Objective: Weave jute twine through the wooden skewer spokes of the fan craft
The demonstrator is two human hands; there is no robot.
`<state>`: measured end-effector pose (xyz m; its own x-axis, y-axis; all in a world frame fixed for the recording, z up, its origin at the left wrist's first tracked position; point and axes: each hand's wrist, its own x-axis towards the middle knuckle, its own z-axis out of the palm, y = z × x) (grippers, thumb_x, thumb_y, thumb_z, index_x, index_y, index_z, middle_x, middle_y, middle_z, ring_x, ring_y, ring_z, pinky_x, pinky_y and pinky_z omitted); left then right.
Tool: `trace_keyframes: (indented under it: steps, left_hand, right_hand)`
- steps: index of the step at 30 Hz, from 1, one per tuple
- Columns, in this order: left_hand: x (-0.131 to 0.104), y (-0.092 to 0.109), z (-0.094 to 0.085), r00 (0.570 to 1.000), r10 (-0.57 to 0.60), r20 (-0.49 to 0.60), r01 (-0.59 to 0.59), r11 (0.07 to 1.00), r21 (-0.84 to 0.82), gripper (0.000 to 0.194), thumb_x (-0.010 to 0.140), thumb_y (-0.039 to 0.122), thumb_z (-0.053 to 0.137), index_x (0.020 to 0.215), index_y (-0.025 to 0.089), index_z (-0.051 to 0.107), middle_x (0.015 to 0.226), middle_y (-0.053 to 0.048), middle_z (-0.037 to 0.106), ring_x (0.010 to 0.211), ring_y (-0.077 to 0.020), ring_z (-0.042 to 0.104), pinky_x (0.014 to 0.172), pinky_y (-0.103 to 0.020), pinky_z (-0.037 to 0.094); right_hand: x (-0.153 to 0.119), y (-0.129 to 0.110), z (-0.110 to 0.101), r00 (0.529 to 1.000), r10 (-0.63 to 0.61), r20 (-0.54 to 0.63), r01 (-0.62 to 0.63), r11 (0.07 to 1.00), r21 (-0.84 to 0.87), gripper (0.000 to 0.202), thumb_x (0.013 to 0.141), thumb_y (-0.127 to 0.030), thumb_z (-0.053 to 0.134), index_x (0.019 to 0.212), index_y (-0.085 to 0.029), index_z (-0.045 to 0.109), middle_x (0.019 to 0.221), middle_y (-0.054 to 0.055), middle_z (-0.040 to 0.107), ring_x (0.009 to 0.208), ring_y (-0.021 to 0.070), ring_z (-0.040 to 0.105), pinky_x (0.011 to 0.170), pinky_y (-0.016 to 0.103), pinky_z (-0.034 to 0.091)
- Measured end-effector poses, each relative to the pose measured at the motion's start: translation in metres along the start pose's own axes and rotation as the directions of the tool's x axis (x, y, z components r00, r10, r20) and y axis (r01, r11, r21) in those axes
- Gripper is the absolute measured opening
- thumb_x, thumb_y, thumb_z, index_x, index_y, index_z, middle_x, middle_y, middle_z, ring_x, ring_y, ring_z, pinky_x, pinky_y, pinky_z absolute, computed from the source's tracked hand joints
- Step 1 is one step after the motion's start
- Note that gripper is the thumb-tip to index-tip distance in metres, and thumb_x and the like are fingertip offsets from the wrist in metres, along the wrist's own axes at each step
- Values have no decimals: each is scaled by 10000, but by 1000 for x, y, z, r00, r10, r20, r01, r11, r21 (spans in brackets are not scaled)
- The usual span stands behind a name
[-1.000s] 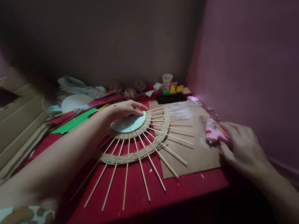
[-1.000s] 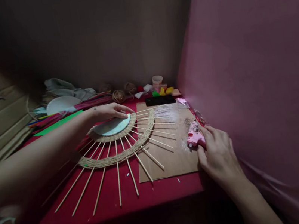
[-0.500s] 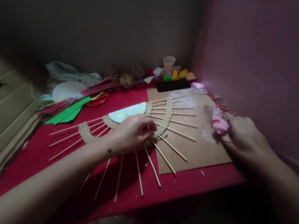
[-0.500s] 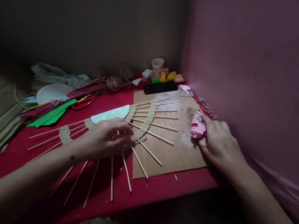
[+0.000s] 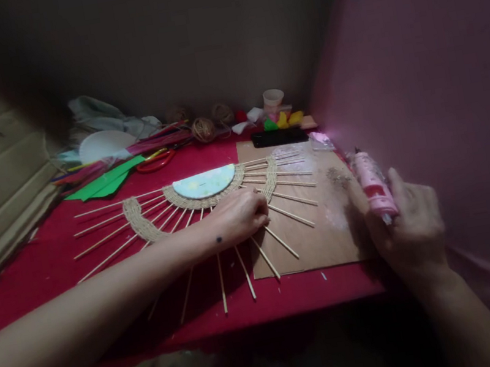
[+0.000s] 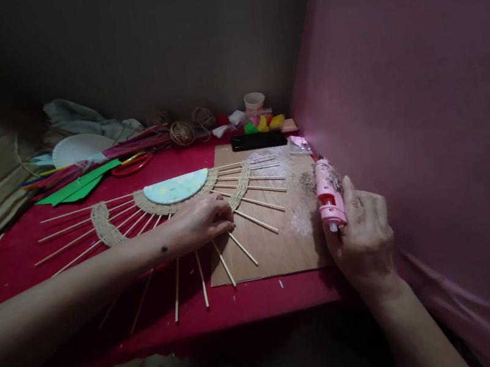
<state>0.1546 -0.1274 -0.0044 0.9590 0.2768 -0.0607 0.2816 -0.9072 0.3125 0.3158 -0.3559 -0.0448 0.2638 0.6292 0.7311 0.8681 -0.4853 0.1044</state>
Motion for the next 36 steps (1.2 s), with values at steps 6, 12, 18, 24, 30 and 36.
trace_keyframes:
  steps: [6, 12, 18, 24, 30, 36]
  left_hand:
    - [-7, -2, -3, 997, -2, -74, -4, 996, -91, 123, 808, 201, 543, 762, 152, 646, 781, -51, 620, 697, -131, 522, 630, -254, 381]
    - [-32, -10, -6, 979, -114, -167, 78, 975, -208, 122, 810, 179, 533, 785, 140, 646, 738, -27, 638, 650, -114, 526, 620, -238, 389]
    - [-43, -18, 1, 963, -164, -215, 81, 934, -348, 147, 820, 213, 520, 761, 140, 633, 665, -9, 648, 609, -106, 552, 589, -220, 419]
    - [-44, -22, 6, 963, -170, -211, 76, 916, -395, 141, 815, 190, 517, 749, 133, 627, 634, -7, 632, 563, -94, 533, 555, -219, 408]
    - [-45, -19, 6, 956, -168, -241, 90, 948, -306, 129, 794, 141, 518, 743, 130, 636, 640, -6, 623, 555, -87, 498, 560, -227, 380]
    - [-43, -23, 10, 956, -118, -268, 34, 954, -298, 125, 792, 123, 506, 748, 134, 623, 653, -10, 622, 581, -91, 502, 569, -217, 382]
  right_hand:
    - [14, -26, -44, 951, 143, 275, -292, 708, 643, 472, 889, -264, 521, 1359, -233, 495, 1271, 89, 598, 1167, 276, 560, 1012, 448, 442]
    - [30, -50, -55, 830, -96, 550, -504, 295, 812, 428, 883, -232, 538, 1308, -288, 552, 1313, 40, 584, 1203, 242, 545, 1024, 405, 449]
    - [35, -61, -41, 798, -172, 577, -546, 197, 814, 405, 898, -219, 515, 1298, -266, 560, 1358, 50, 542, 1273, 227, 476, 1082, 427, 375]
    - [34, -67, -31, 787, -196, 585, -558, 176, 811, 420, 902, -216, 518, 1318, -269, 536, 1346, 53, 554, 1265, 210, 486, 1082, 408, 380]
    - [38, -71, -30, 777, -200, 597, -558, 222, 800, 390, 899, -244, 527, 1285, -257, 572, 1317, 61, 579, 1239, 216, 512, 1068, 404, 396]
    - [36, -72, -30, 768, -171, 617, -569, 261, 780, 397, 888, -281, 541, 1282, -252, 576, 1269, 59, 616, 1179, 227, 562, 1046, 427, 419]
